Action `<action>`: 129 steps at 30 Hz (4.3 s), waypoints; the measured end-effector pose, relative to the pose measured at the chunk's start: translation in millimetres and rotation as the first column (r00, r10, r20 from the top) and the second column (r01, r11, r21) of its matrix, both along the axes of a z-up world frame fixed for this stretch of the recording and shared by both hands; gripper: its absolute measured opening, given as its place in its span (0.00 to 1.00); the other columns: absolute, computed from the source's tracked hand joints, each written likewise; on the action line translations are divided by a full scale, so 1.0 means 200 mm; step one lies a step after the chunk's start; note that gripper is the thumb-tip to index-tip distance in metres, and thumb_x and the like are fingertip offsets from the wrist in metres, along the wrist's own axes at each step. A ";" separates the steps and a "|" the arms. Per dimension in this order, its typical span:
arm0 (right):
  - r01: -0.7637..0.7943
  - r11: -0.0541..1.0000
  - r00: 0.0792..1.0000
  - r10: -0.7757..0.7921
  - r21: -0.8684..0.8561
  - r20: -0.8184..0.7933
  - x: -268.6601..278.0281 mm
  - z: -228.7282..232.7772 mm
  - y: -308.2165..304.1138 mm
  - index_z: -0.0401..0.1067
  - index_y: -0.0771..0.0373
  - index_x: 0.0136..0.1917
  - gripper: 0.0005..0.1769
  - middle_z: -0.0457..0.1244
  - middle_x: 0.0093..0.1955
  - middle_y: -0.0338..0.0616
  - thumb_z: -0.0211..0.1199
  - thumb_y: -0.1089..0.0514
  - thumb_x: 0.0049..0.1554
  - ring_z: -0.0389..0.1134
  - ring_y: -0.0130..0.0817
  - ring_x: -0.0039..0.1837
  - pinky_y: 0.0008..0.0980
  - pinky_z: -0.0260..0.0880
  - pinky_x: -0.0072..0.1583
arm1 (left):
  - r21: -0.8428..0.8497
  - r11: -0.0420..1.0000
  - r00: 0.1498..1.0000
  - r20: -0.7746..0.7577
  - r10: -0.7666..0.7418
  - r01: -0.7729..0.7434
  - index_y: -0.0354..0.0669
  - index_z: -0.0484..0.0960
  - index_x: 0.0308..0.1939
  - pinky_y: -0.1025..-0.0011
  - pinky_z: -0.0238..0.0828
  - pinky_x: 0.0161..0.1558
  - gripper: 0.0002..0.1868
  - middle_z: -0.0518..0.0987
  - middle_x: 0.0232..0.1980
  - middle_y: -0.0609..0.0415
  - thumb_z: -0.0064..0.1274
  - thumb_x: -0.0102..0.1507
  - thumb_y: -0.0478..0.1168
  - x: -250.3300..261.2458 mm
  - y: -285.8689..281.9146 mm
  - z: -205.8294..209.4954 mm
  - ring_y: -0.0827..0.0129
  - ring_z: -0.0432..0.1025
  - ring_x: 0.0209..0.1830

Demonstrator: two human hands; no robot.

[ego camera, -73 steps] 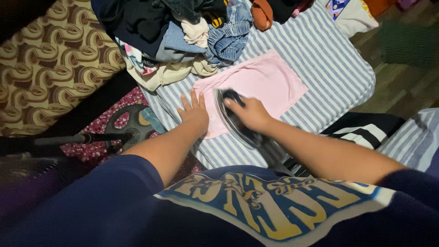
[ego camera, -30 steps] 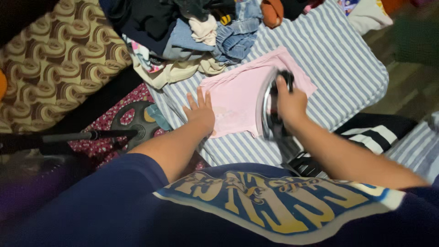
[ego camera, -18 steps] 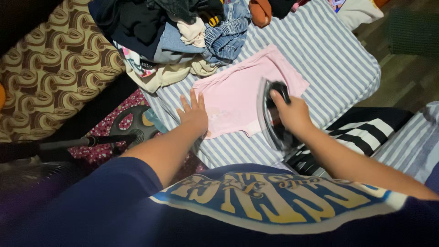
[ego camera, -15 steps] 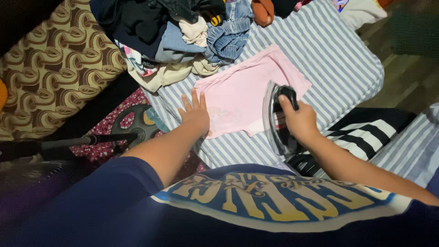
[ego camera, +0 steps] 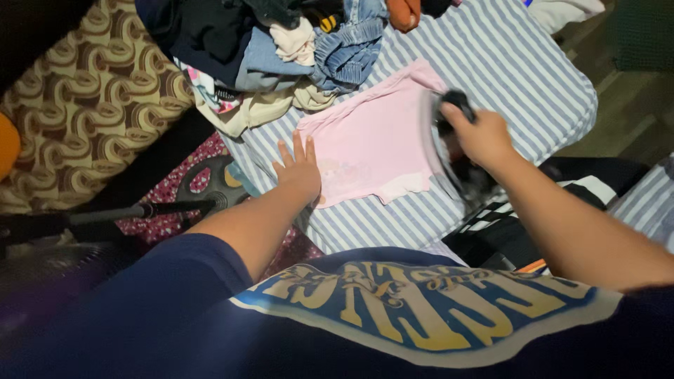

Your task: The person irons several garments on a striped ironing board, including a black and yellow short, an orange top, and a pink top. They smooth each item, apply the iron, and fold the garments after ironing.

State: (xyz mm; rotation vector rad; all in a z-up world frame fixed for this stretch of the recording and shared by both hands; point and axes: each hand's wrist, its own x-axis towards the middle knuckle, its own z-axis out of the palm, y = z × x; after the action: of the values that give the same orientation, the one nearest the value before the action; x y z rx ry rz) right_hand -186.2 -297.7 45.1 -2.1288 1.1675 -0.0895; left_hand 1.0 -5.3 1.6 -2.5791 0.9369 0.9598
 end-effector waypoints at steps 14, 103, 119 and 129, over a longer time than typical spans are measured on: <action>-0.094 0.995 0.995 0.095 -0.031 0.037 0.24 -0.02 -0.16 0.74 0.70 0.37 0.38 0.64 0.29 0.47 0.66 0.30 0.60 0.66 0.36 0.31 0.38 0.65 0.35 | 0.003 1.000 1.000 -0.004 0.020 -0.020 0.45 0.27 0.82 0.34 0.42 0.73 0.81 0.19 0.83 0.40 0.80 0.44 0.47 0.00 -0.01 0.00 0.31 0.25 0.82; -0.179 0.979 0.983 0.183 0.094 -0.030 -0.04 0.04 0.55 0.80 0.66 0.45 0.37 0.69 0.34 0.59 0.56 0.28 0.58 0.74 0.52 0.40 0.48 0.71 0.47 | -0.401 0.900 0.978 -0.044 -0.205 0.171 0.41 0.47 0.78 0.47 0.44 0.74 0.60 0.42 0.82 0.43 0.71 0.52 0.49 0.04 0.14 -0.02 0.45 0.40 0.82; 0.016 0.995 0.997 -0.023 0.099 0.077 -0.11 -0.08 0.49 0.78 0.69 0.38 0.36 0.66 0.31 0.51 0.57 0.32 0.64 0.68 0.36 0.34 0.37 0.66 0.40 | -0.155 0.960 0.973 0.057 -0.225 0.231 0.29 0.38 0.79 0.46 0.44 0.75 0.70 0.33 0.82 0.32 0.74 0.51 0.52 -0.07 -0.01 -0.04 0.35 0.35 0.82; 0.237 0.944 0.947 -0.277 0.229 0.162 0.17 0.00 0.46 0.73 0.68 0.33 0.36 0.62 0.26 0.47 0.58 0.31 0.60 0.62 0.35 0.26 0.40 0.61 0.31 | -0.217 0.954 0.974 0.135 -0.179 0.206 0.29 0.38 0.79 0.41 0.42 0.74 0.52 0.32 0.82 0.32 0.56 0.59 0.36 -0.07 -0.02 -0.21 0.32 0.34 0.81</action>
State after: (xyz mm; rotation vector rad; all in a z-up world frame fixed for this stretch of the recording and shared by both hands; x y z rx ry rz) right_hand -152.2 -205.6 45.9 -1.7364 1.2749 -0.2749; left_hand -12.5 -9.1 -41.0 -2.6293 1.3080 0.6788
